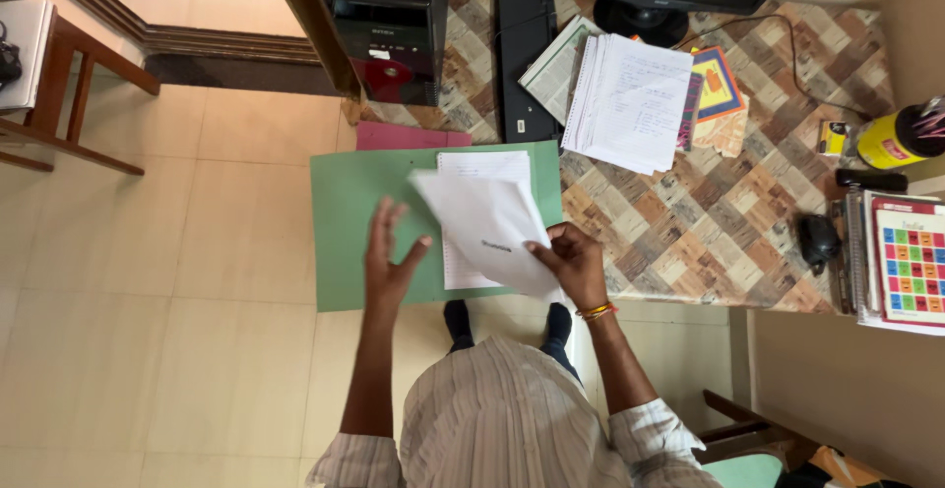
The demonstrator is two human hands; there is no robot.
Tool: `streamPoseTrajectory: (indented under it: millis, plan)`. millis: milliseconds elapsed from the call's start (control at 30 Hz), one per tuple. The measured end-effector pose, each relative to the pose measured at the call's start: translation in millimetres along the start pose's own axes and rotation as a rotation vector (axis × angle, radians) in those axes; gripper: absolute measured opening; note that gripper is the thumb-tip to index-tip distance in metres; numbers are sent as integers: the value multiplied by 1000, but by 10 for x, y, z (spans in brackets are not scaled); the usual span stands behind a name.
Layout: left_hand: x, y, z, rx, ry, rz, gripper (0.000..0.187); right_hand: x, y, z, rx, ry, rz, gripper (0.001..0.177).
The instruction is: The person organizes a cluttered desk by first coiling a computer mouse cable and placing the mouse aside. They then sort through a stack of loose papers, separating them into piles and placing some into a green folder. Finally, they arrange a pen holder and other stationery items on the desk.
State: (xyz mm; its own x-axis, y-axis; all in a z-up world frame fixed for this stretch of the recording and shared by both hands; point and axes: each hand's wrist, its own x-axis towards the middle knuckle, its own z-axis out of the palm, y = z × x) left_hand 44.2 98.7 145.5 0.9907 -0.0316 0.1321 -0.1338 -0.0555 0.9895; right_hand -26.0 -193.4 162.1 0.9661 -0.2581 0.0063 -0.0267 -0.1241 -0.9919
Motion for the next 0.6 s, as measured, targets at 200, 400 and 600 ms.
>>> streamPoseTrajectory:
  millis: [200, 400, 600]
  plan:
    - [-428, -1030, 358, -430, -275, -519, 86, 121, 256, 32, 194, 4, 281, 15]
    - [-487, -968, 468, -337, -334, -468, 89, -19, -91, 58, 186, -269, 153, 11]
    - [-529, -1094, 450, -1071, -614, -551, 97, -72, -295, 45, 552, -385, 284, 30]
